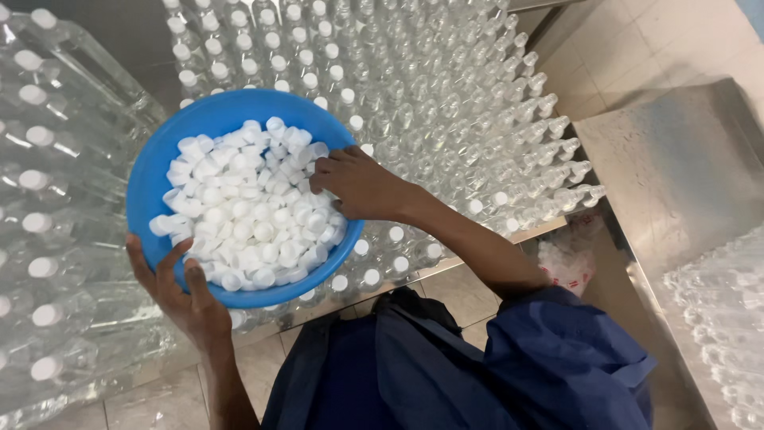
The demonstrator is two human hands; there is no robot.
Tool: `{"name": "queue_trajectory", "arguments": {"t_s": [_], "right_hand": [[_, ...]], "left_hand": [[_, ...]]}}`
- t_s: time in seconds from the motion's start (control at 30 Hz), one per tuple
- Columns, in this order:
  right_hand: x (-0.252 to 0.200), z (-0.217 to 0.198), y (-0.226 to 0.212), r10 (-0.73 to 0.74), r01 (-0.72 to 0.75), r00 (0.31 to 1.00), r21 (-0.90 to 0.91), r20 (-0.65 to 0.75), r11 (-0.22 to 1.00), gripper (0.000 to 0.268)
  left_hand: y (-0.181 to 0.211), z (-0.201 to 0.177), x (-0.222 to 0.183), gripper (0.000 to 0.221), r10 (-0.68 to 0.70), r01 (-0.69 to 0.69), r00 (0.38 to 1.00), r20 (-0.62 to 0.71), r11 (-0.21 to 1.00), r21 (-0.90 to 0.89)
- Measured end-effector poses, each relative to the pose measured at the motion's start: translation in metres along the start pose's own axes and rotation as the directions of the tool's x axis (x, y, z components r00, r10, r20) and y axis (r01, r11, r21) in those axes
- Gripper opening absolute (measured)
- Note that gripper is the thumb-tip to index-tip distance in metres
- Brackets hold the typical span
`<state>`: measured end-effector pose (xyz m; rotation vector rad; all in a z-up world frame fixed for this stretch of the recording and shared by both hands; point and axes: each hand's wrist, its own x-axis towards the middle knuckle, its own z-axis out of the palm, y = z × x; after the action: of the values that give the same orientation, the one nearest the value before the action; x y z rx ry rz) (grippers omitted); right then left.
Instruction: The person holds a blue basin filled with white bottle caps in their left hand while repeatedly picking up caps with their right hand to screw onto rows of clear plastic bottles arranged on a stainless steel table. The task involves systematically capping the bottles one by one.
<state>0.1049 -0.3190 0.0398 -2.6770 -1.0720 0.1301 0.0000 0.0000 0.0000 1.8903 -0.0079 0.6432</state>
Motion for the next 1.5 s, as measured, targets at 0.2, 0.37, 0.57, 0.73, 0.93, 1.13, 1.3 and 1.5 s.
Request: {"name": "queue_trajectory", "arguments": {"t_s": [0.2,0.37,0.57,0.73,0.93,1.13,1.3,1.5], "right_hand": [[-0.08,-0.068,0.001,0.193,0.031,0.958,0.748,-0.21,0.663,0.053],[-0.146,-0.036,0.031,0.414,-0.241,0.909,0.744,-0.053,0.623,0.033],[-0.182,0.037,0.05,0.427,-0.431,0.896,0.463,0.121,0.774,0.045],[-0.193,0.069,0.069,0.394,-0.423,0.906,0.325,0.152,0.846,0.033],[-0.189,0.062,0.078,0.348,-0.429,0.901,0.412,0.259,0.804,0.045],[-0.18,0.072,0.098,0.322,-0.461,0.868,0.37,0.378,0.807,0.04],[-0.174,0.073,0.104,0.397,-0.553,0.829,0.465,0.395,0.691,0.024],[-0.165,0.069,0.101,0.464,-0.651,0.757,0.465,0.461,0.6,0.025]], "left_hand": [[0.003,-0.001,-0.002,0.038,0.009,-0.009,1.0,0.008,0.999,0.032],[0.007,0.0,-0.002,0.038,-0.031,0.031,1.0,0.002,0.999,0.044],[-0.001,0.001,-0.005,0.031,-0.02,0.02,1.0,-0.006,0.997,0.073],[0.003,0.003,-0.005,0.027,-0.014,0.014,1.0,-0.013,0.999,0.039],[-0.013,0.004,-0.006,0.026,0.013,-0.013,0.999,-0.04,1.0,0.016],[-0.008,0.004,-0.006,0.026,-0.02,0.021,0.999,-0.034,0.999,0.031],[-0.018,0.004,-0.006,0.029,-0.009,0.01,0.999,-0.033,1.0,0.01],[-0.018,0.005,-0.005,0.026,0.02,-0.019,0.999,-0.048,0.999,0.03]]}}
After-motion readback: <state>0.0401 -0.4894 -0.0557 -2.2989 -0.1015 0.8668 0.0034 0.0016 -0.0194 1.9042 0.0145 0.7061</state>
